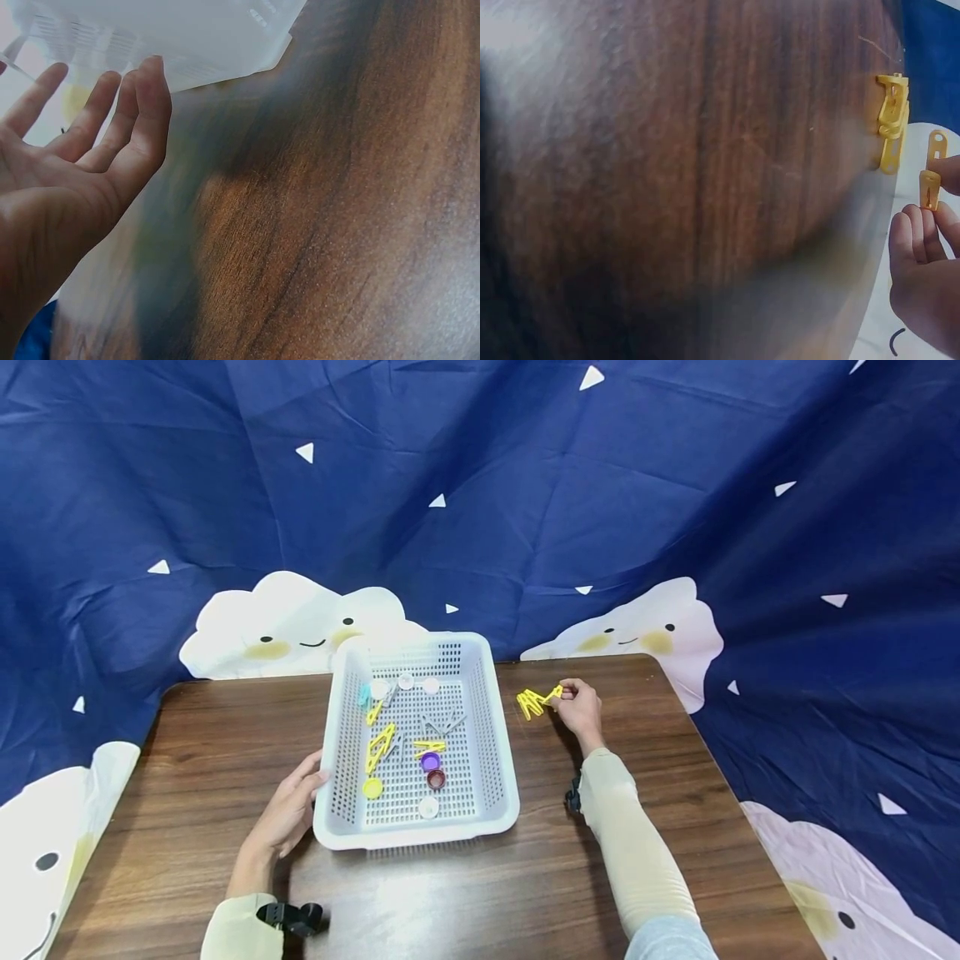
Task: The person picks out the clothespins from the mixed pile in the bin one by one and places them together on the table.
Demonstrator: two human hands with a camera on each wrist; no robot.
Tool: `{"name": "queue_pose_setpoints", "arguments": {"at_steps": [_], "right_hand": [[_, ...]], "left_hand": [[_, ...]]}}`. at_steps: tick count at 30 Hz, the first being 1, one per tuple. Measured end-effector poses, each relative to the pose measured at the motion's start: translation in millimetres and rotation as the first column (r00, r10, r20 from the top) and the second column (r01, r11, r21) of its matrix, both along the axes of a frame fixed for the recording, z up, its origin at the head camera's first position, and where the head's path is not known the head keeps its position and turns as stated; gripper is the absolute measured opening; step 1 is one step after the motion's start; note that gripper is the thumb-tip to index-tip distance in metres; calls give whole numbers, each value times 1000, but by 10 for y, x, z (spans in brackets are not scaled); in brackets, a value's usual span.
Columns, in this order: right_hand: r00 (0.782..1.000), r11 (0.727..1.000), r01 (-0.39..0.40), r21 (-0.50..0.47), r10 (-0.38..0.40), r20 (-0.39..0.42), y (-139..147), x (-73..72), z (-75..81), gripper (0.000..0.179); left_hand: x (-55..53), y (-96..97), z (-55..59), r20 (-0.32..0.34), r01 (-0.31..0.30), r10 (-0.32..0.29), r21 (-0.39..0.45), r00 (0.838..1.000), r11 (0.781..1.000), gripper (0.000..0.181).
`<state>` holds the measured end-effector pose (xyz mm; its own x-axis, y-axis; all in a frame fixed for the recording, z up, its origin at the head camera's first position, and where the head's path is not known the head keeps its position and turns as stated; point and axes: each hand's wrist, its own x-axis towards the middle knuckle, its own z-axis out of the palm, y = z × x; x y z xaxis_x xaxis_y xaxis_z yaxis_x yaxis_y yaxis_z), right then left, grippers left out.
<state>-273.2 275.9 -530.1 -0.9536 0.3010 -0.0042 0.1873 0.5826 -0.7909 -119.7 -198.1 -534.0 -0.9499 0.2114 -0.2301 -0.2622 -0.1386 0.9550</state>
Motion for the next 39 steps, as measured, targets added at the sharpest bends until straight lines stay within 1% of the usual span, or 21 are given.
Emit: {"name": "queue_pose_setpoints", "arguments": {"at_steps": [7, 15, 20, 30, 39], "right_hand": [[1000, 1000, -4, 12, 4, 25, 64, 5, -70, 38], [996, 1000, 6, -4, -6, 85, 90, 34, -105, 39], [996, 1000, 25, -13, -24, 87, 104, 44, -129, 38], [997, 1000, 13, 19, -14, 69, 103, 29, -134, 38], [997, 1000, 10, -15, -8, 76, 99, 45, -114, 38]], "left_hand": [[-2, 10, 11, -1, -2, 2, -3, 1000, 1000, 55], [-2, 18, 25, -10, 0, 0, 1, 1000, 1000, 55], [-10, 23, 27, 2, -3, 3, 8, 1000, 1000, 55], [-2, 26, 42, -2, -4, 4, -8, 1000, 1000, 55], [-5, 13, 29, 13, -9, 10, -13, 1000, 1000, 56]]}}
